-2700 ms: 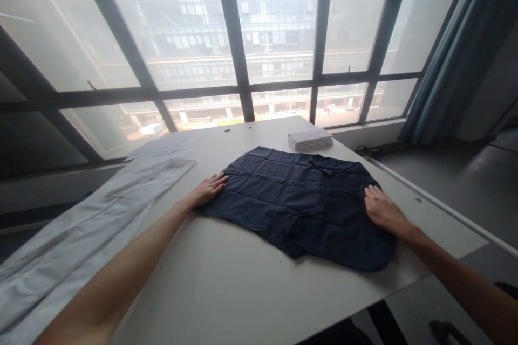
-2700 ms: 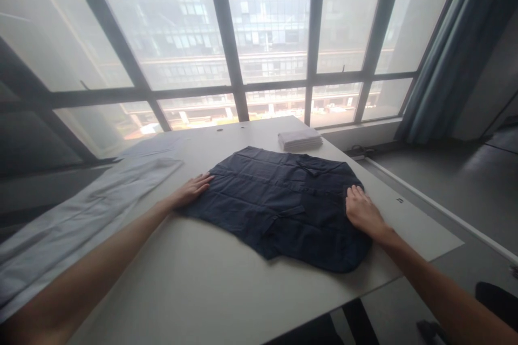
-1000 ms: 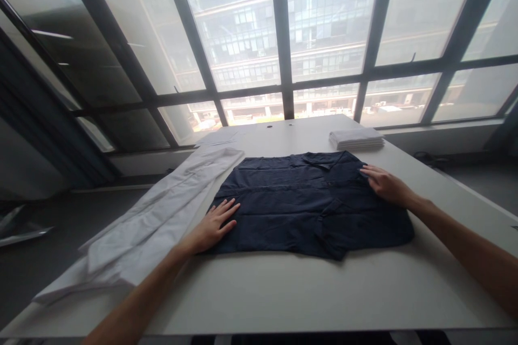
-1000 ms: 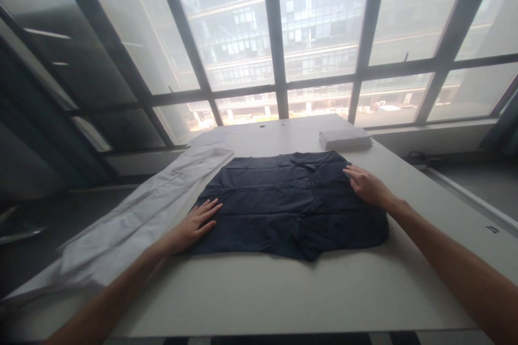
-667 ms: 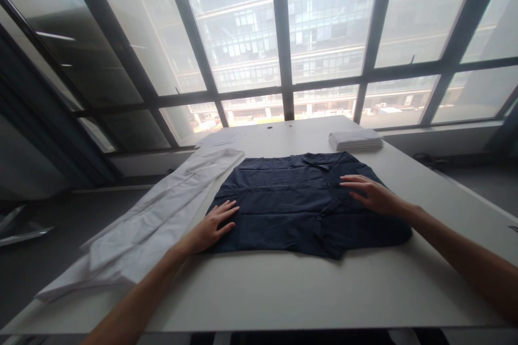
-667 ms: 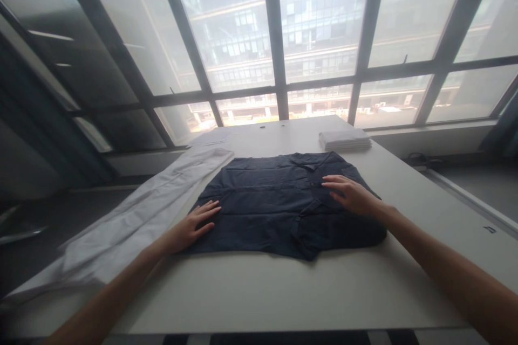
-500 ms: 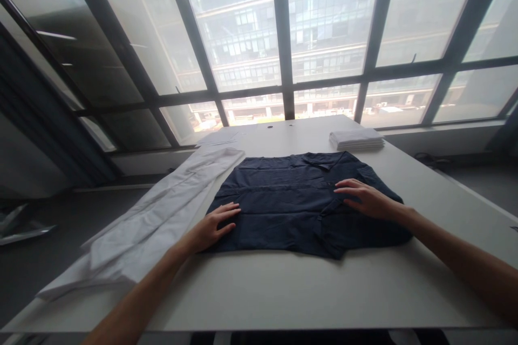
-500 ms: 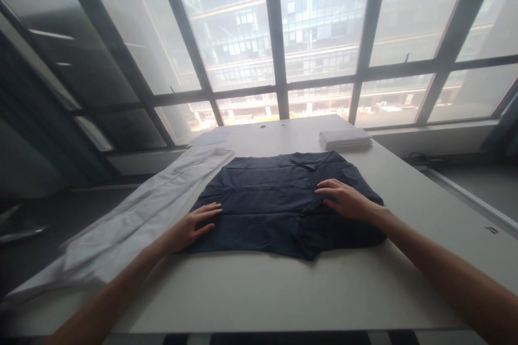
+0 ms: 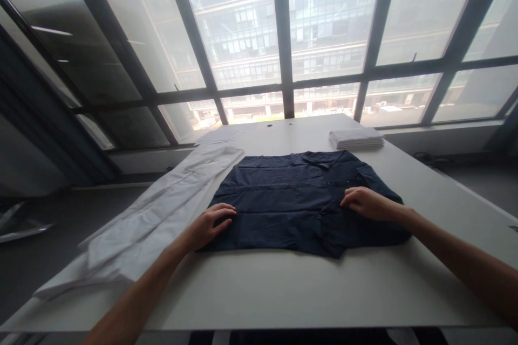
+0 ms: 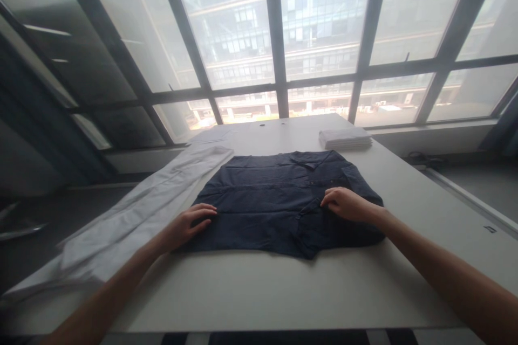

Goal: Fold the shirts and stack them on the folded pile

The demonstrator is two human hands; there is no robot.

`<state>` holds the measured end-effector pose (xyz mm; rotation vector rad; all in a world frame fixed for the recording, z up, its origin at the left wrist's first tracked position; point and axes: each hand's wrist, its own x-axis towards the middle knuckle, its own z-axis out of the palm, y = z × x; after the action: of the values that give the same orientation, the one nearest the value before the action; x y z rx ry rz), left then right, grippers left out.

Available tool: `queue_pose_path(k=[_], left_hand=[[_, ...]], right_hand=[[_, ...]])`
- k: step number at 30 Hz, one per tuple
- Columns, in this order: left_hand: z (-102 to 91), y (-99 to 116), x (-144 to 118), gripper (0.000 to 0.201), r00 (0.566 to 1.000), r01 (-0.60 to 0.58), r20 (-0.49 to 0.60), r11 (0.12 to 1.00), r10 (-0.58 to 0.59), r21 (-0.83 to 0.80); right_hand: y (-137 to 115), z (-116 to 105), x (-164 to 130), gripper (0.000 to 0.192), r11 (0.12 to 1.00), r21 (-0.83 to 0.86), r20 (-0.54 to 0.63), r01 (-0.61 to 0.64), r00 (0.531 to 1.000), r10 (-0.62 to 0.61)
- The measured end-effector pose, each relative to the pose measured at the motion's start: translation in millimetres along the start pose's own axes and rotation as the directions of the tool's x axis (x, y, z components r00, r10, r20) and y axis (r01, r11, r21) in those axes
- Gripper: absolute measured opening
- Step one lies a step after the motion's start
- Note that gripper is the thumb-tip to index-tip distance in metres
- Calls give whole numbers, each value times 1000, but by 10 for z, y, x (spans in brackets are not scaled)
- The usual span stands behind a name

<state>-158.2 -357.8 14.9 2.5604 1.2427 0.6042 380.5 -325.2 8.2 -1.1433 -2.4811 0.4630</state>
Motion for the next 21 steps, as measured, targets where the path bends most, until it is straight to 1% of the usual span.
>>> queue_pose_path(k=[2,6,8,10,13,15,17,21], left_hand=[[-14,-15,-1,27,1000,12,-15,1000,-12,-1],[-46,-24,-23,25,998,54,-30,999,-54,2],[-71,-13,-43,24,996,84,-13,996,-84,1],[-112,4,-68,26,992,122,45,993,-121,-12],[-201,13,-112,32,966,190,183,981,-181,-35],[-267,-3,-142,39,945,233,250,971,-213,-53],[-326,-36,-171,44,931,263,281,962,-232,-78],[-412,-104,-230,52,913,289,324,953,-247,-90]], right_hand=[[5,-7,-2,27,1000,16,16,-19,1000,18],[-19,-39,-13,28,999,38,45,-10,999,9],[-25,-85,-29,27,996,85,75,-30,997,24],[-16,-157,-57,25,983,163,150,-85,987,60],[8,-281,-118,23,953,247,302,-177,948,97],[14,-335,-158,26,943,258,368,-209,924,104],[10,-351,-184,31,936,254,426,-243,897,117],[-10,-320,-198,42,911,230,580,-342,800,154]])
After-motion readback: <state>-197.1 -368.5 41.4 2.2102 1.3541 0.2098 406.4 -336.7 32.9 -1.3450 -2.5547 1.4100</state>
